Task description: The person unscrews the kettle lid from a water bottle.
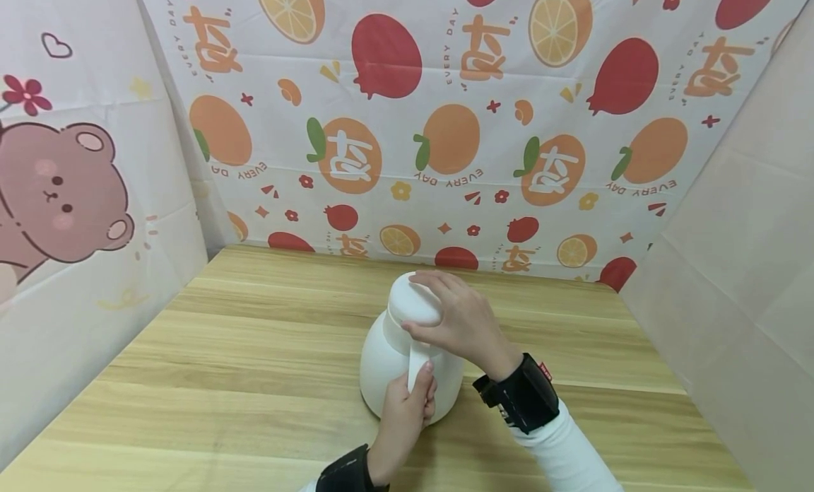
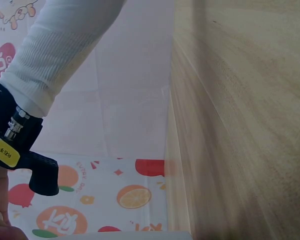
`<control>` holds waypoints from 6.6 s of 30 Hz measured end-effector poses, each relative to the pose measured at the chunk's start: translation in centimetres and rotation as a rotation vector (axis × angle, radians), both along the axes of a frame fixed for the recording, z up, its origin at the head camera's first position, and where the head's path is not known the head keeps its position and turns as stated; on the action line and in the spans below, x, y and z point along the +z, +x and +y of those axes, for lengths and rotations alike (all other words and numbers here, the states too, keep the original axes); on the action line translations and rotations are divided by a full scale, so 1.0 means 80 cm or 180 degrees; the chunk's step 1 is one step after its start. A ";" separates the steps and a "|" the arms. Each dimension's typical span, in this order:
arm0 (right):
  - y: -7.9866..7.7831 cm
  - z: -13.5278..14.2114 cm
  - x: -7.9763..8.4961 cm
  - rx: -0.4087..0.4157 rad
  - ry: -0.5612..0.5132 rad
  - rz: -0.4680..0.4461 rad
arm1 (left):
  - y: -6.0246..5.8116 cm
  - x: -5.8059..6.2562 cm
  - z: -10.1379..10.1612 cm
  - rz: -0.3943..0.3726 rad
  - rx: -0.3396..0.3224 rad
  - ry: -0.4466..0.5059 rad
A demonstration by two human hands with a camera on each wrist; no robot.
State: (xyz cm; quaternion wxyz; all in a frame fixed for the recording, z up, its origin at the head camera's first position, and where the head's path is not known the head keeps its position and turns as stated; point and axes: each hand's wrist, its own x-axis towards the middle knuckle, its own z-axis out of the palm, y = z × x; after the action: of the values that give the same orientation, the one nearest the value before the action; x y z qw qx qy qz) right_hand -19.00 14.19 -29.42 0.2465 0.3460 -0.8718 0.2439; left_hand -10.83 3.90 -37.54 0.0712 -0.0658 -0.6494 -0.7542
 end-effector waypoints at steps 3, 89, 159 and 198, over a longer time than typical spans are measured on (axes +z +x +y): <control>0.000 0.000 0.000 0.0025 -0.0056 -0.0011 | 0.000 0.000 0.000 0.0010 -0.0008 0.0005; 0.032 0.084 -0.031 -0.0842 -0.1710 -0.0767 | 0.010 0.001 0.011 -0.0085 0.0115 -0.0053; 0.025 0.153 -0.129 -0.0755 -0.2899 -0.3289 | -0.005 -0.001 -0.003 -0.0105 -0.0086 0.0038; 0.026 0.161 -0.164 -0.1236 -0.2707 -0.3580 | -0.001 -0.012 -0.002 0.0010 -0.0079 0.0027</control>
State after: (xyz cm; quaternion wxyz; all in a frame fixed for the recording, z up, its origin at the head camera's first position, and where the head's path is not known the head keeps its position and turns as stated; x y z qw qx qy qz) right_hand -16.95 27.03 -42.50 -0.0866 -0.1180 -0.7422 0.6540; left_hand -10.91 3.70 -38.53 0.0631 -0.0747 -0.6452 -0.7577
